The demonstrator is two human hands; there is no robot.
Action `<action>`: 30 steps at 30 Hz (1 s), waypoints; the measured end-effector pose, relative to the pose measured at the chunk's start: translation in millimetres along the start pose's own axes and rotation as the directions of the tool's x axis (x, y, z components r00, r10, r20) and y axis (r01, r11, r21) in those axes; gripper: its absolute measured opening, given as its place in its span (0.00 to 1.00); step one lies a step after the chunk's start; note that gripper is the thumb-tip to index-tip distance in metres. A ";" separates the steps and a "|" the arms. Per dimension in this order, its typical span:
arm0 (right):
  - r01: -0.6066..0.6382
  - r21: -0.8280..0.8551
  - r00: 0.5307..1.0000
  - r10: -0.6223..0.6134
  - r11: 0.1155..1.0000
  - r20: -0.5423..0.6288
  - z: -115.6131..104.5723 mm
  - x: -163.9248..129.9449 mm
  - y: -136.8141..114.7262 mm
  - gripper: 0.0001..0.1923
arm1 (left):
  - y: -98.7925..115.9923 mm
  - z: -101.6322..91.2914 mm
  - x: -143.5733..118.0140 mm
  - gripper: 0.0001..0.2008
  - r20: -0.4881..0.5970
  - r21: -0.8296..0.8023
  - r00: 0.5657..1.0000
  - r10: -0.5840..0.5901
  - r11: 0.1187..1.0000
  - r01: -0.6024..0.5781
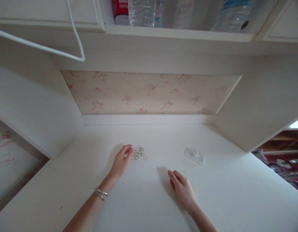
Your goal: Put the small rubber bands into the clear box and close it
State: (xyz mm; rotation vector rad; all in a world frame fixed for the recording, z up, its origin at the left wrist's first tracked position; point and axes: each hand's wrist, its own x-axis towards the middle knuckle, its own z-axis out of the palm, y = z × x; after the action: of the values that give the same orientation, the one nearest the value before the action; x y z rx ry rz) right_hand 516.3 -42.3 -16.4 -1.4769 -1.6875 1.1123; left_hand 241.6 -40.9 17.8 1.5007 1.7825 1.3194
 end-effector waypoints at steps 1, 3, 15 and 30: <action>0.002 0.008 1.000 -0.002 1.000 0.021 -5.2 3.1 -0.5 0.24 | 2.2 -2.5 -9.5 0.21 0.017 -0.076 0.999 -0.044 0.996 0.045; 0.044 -0.040 0.999 -0.045 0.998 -0.003 -20.8 12.3 0.2 0.23 | 5.5 -5.0 -27.3 0.19 0.087 -0.135 0.992 -0.093 0.985 0.105; -0.005 -0.778 0.934 -0.276 0.628 -0.229 -135.1 88.5 57.6 0.38 | 27.9 5.4 -72.9 0.19 0.329 -0.071 0.934 -0.141 0.982 0.174; 0.281 -0.582 0.904 -0.415 0.763 -0.107 -82.8 44.2 23.3 0.28 | 29.5 12.5 -89.9 0.16 0.384 -0.145 0.921 -0.070 0.980 0.135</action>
State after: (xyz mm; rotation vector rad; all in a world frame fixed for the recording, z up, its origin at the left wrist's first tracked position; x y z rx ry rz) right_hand 591.5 17.0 -3.3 -1.4510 -2.1064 0.2268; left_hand 293.1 -121.2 17.9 1.4320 1.4445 1.0182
